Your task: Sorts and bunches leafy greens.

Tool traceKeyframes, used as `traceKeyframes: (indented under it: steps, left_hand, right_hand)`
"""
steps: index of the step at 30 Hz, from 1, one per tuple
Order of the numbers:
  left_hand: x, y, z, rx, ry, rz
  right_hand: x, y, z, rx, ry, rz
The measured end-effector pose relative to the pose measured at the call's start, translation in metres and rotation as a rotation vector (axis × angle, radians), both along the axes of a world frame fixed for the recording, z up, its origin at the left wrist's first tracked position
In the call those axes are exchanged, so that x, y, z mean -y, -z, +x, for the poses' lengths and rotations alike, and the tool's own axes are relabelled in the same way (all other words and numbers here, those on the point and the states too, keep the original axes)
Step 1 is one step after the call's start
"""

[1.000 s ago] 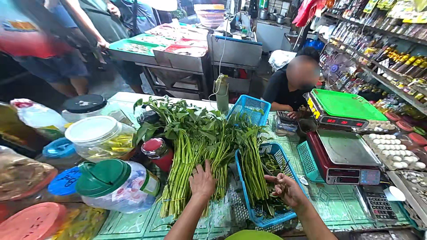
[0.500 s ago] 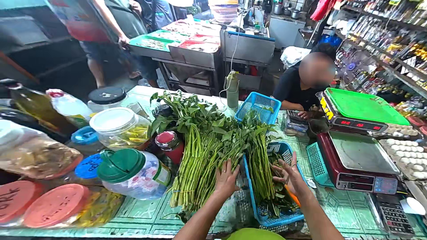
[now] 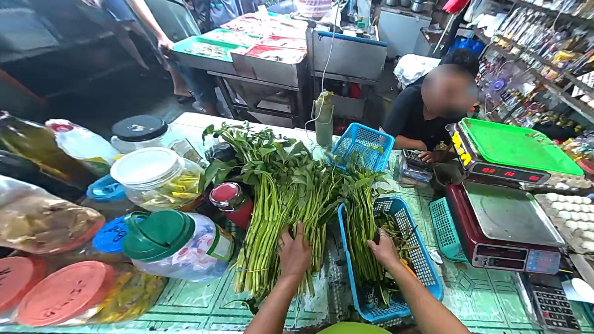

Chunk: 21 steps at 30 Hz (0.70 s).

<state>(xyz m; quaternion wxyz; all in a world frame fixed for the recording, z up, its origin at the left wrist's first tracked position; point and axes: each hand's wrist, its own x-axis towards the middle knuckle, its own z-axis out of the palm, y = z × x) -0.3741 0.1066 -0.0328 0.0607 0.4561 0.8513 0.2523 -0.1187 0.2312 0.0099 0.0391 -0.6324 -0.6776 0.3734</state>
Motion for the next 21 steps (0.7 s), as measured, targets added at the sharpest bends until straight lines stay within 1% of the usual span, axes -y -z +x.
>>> traceKeyframes:
  steps: [2, 4, 6, 9, 11, 13, 16, 17, 19, 21]
  left_hand:
    - [-0.003, 0.002, 0.007, -0.089, 0.033, -0.130]
    - [-0.005, -0.006, 0.012, -0.100, 0.054, -0.193]
    - [-0.003, -0.014, 0.013, -0.113, 0.065, -0.113]
    - [-0.003, -0.038, 0.023, -0.102, 0.105, 0.072]
    - [-0.008, -0.061, 0.040, -0.036, 0.231, 0.107]
    - [-0.019, -0.072, 0.062, -0.032, 0.440, 0.119]
    - [-0.041, -0.062, 0.098, -0.120, 0.803, 0.208]
    - [-0.049, -0.056, 0.106, -0.157, 0.910, 0.202]
    - [-0.064, -0.048, 0.115, -0.165, 1.035, 0.067]
    - [-0.078, -0.038, 0.115, -0.133, 1.012, -0.073]
  right_hand:
    - [-0.005, 0.002, -0.006, 0.052, -0.003, -0.003]
    - [-0.015, 0.005, -0.004, -0.002, 0.011, -0.057]
    - [-0.024, 0.005, 0.000, -0.104, 0.064, -0.108]
    - [-0.028, -0.015, 0.009, -0.231, 0.154, -0.104]
    - [-0.026, -0.031, 0.016, -0.315, 0.190, -0.087]
    - [-0.021, -0.041, 0.022, -0.399, 0.209, -0.051]
    - [-0.009, -0.054, 0.030, -0.409, 0.173, 0.045]
    - [-0.005, -0.057, 0.033, -0.413, 0.155, 0.075]
    - [0.004, -0.060, 0.039, -0.417, 0.131, 0.106]
    - [0.012, -0.069, 0.047, -0.457, 0.141, 0.097]
